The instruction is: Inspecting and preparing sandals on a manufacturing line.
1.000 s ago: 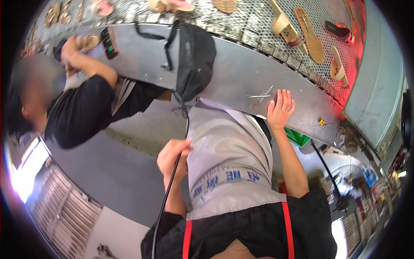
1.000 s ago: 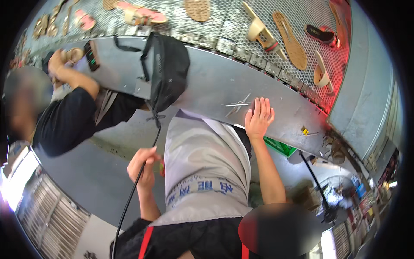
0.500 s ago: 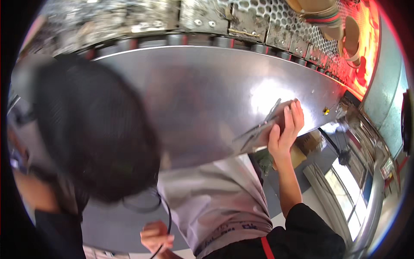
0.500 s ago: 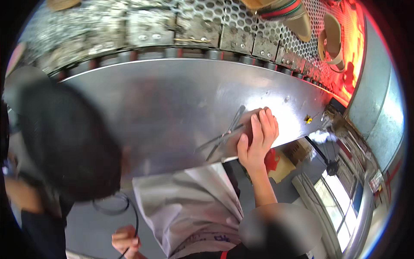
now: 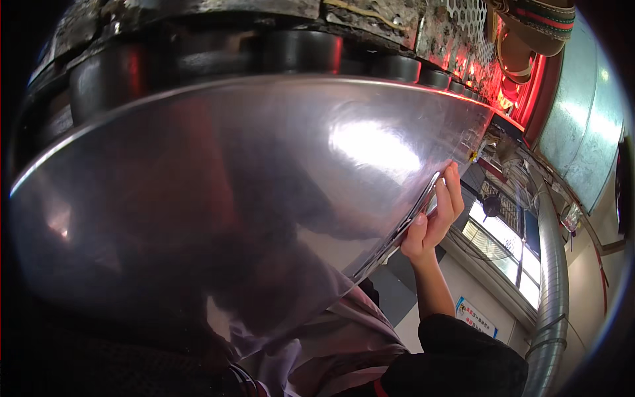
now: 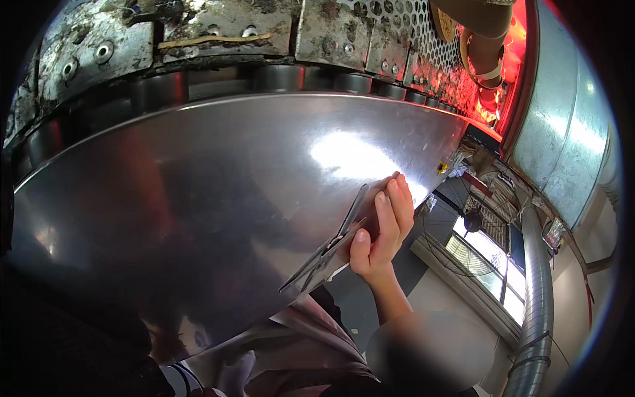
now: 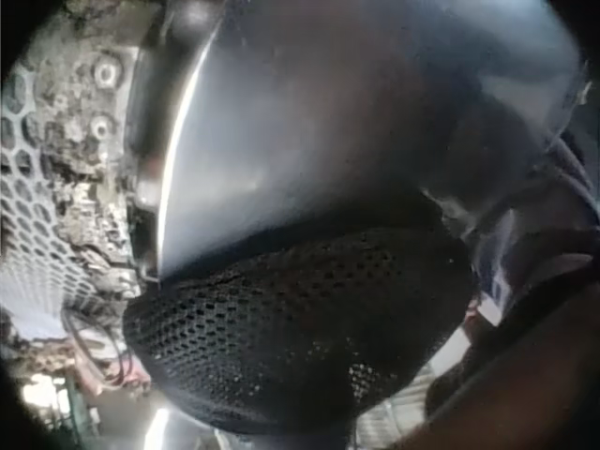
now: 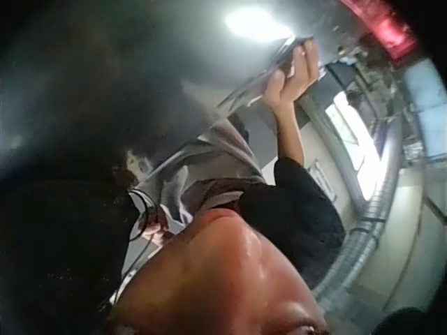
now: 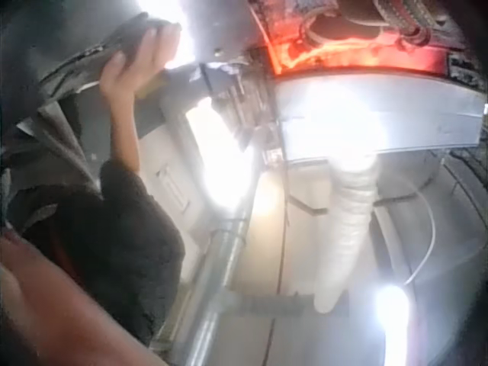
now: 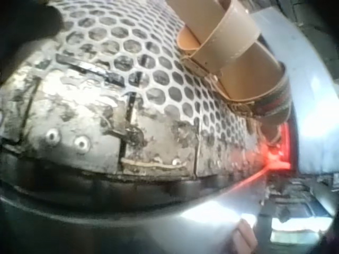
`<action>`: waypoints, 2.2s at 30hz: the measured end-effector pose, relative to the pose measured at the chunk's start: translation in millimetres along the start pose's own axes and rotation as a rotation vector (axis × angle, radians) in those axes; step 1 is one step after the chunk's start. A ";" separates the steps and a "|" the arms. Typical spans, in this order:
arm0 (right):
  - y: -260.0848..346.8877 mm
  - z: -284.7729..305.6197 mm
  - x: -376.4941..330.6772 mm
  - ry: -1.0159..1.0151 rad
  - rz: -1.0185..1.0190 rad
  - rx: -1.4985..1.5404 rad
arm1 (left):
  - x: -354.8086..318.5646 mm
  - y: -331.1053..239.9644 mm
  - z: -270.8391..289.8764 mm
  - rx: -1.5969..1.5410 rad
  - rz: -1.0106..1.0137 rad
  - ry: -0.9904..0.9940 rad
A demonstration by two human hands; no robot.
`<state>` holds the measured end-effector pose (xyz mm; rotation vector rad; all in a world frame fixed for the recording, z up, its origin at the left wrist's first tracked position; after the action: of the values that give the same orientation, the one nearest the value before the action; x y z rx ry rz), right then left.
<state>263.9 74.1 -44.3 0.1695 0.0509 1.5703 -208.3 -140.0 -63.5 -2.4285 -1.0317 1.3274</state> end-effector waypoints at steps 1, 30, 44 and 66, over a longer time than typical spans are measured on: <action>0.7 -0.4 0.0 0.024 0.008 -0.016 | -8.3 2.0 4.1 -0.019 0.015 -0.011; 1.3 14.2 9.7 -0.024 -0.037 0.048 | -94.3 145.1 20.4 -0.491 0.293 -0.263; -10.8 63.9 55.3 -0.083 -0.065 0.132 | 186.9 -91.6 -318.9 1.208 -0.739 0.134; -73.7 235.2 259.6 -0.363 0.282 -0.103 | 205.9 -129.1 -356.8 0.495 -0.638 -0.032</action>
<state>370.3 316.0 197.2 0.3909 -0.3512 1.7947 87.4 146.4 66.8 -1.5440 -1.1731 1.2014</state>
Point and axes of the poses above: each hand's wrist, its own x-axis towards the middle knuckle, its own z-axis out of the back of the hand, y = z × x, the point moved 7 cm from there along x, towards the middle knuckle, and after that the axes turned 3 degrees about z, right-handed, at the moved point
